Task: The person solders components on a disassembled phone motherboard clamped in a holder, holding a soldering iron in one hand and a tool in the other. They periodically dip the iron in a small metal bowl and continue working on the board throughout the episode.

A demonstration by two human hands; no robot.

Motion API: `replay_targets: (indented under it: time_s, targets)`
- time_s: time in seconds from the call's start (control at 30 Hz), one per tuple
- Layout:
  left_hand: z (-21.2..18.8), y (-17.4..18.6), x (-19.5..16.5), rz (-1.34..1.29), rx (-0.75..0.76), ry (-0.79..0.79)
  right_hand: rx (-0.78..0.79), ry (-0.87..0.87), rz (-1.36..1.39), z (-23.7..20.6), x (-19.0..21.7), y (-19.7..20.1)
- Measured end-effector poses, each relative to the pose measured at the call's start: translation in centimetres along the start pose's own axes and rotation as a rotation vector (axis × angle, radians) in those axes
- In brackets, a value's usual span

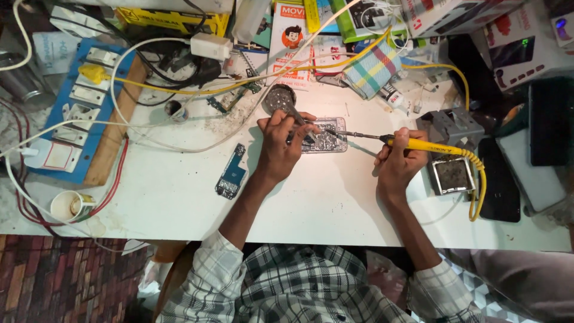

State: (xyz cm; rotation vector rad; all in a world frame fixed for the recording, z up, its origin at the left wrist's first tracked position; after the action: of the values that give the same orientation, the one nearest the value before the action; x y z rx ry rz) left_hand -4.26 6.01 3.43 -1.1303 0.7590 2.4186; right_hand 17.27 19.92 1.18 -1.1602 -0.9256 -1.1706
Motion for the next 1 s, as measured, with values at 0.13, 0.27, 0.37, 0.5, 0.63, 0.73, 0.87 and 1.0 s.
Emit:
replay_targets:
  time_s: [0.13,0.27,0.37,0.5,0.63,0.73,0.87,1.0]
  targets:
    - [-0.3,0.3,-0.8,0.013,-0.041,-0.075,-0.004,0.000,-0.005,0.0,-0.1,0.1]
    - [-0.5,0.2,-0.9,0.047,-0.036,-0.118,0.009,0.019,-0.018,-0.2,-0.2,0.2]
    - [-0.4,0.1,-0.8,0.060,-0.038,-0.148,-0.052,0.003,0.022,0.0,-0.3,0.7]
    - [-0.3,0.2,-0.8,0.052,-0.081,-0.184,-0.096,0.065,0.077,0.3,0.2,1.3]
    - [-0.2,0.1,-0.7,0.047,-0.044,-0.152,-0.067,-0.012,0.068,0.2,0.0,1.0]
    - [-0.1,0.1,-0.7,0.050,-0.035,-0.144,-0.044,-0.058,0.000,0.0,-0.1,0.7]
    - [0.0,0.0,-0.9,0.043,-0.027,-0.143,-0.041,-0.036,-0.007,0.2,0.3,0.5]
    - [0.0,0.0,-1.0,0.047,-0.029,-0.143,0.000,0.029,0.010,0.2,0.6,0.3]
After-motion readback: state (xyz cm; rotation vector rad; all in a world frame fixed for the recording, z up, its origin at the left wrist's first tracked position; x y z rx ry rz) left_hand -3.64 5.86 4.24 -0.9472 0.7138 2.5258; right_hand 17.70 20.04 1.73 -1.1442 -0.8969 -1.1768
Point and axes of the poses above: each hand's wrist, its own z-axis towards the middle knuckle, its own y-axis out of the back of the hand, x = y × z, the point moved 5 cm from there along z, towards the middle knuckle, and after that the axes turned 15 degrees about -x, right-handed, at the moved point
